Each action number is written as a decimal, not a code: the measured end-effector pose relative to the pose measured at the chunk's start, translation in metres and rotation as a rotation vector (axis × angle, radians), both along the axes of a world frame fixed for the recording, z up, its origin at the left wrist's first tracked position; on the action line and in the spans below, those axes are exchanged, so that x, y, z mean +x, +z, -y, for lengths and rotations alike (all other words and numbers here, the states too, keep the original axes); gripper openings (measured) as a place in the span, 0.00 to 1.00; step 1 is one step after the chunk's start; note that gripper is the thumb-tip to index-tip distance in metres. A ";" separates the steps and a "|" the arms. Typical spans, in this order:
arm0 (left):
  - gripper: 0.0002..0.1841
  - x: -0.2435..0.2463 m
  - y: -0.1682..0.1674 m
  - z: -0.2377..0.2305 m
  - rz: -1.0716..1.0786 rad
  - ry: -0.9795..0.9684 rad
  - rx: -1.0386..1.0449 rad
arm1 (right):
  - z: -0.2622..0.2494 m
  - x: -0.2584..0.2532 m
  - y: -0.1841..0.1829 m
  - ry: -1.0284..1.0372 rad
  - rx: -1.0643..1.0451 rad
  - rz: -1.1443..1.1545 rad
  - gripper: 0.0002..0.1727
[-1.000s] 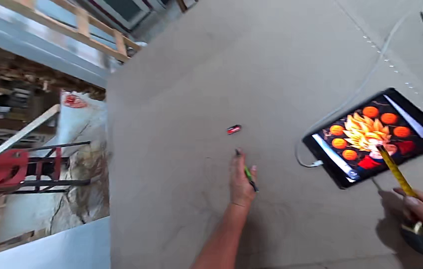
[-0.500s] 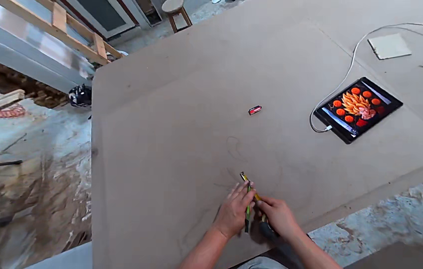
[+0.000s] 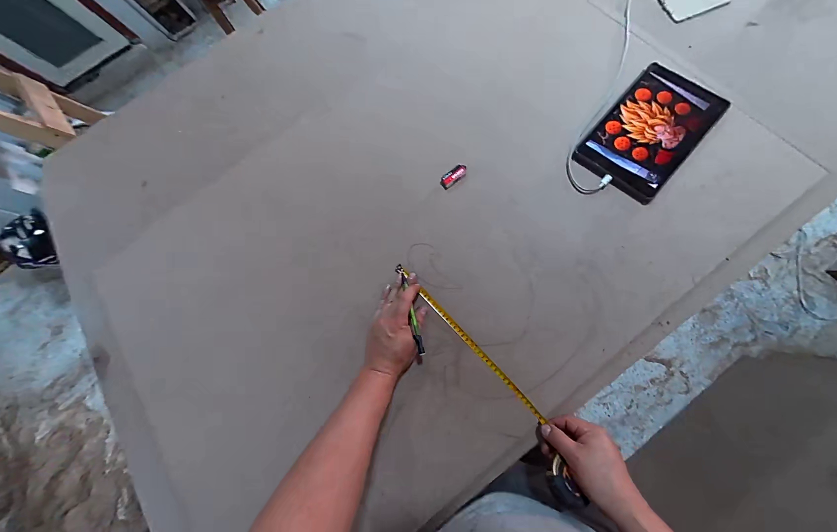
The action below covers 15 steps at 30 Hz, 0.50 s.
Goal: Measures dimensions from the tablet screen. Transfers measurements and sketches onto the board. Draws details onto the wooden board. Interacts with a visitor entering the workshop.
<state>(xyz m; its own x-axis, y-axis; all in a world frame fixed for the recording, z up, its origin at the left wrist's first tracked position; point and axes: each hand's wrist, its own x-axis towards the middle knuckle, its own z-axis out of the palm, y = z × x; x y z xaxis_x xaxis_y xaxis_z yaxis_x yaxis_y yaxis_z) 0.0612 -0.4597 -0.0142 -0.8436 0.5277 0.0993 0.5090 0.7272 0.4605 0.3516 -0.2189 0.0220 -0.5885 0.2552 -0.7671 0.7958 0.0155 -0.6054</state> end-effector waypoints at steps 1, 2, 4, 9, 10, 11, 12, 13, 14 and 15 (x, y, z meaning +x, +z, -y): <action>0.26 0.000 0.000 0.001 -0.002 -0.008 0.008 | 0.002 -0.002 0.003 0.004 0.006 0.001 0.12; 0.26 0.002 0.000 0.001 0.005 -0.011 0.012 | 0.004 -0.001 0.006 0.015 0.013 0.002 0.12; 0.26 0.001 0.000 0.000 0.023 -0.012 0.018 | 0.003 -0.003 0.010 0.031 0.035 0.006 0.13; 0.26 0.002 0.004 -0.001 0.035 -0.005 0.007 | 0.000 -0.006 0.009 0.010 0.015 0.054 0.12; 0.26 0.002 0.003 0.000 0.022 -0.014 0.024 | 0.000 -0.007 0.010 0.009 0.019 0.061 0.12; 0.26 0.002 0.001 0.001 0.008 -0.025 0.038 | 0.001 -0.008 0.011 0.007 0.022 0.066 0.12; 0.26 0.001 0.000 0.001 -0.001 -0.032 0.043 | 0.001 -0.008 0.011 0.007 0.023 0.073 0.12; 0.26 0.001 0.000 0.001 -0.007 -0.036 0.046 | 0.001 -0.008 0.012 0.007 0.019 0.081 0.12; 0.26 0.002 0.000 0.002 -0.005 -0.035 0.044 | 0.000 -0.008 0.013 0.006 0.011 0.086 0.12; 0.26 0.002 0.000 0.001 -0.005 -0.032 0.042 | 0.000 -0.009 0.013 0.007 0.003 0.087 0.12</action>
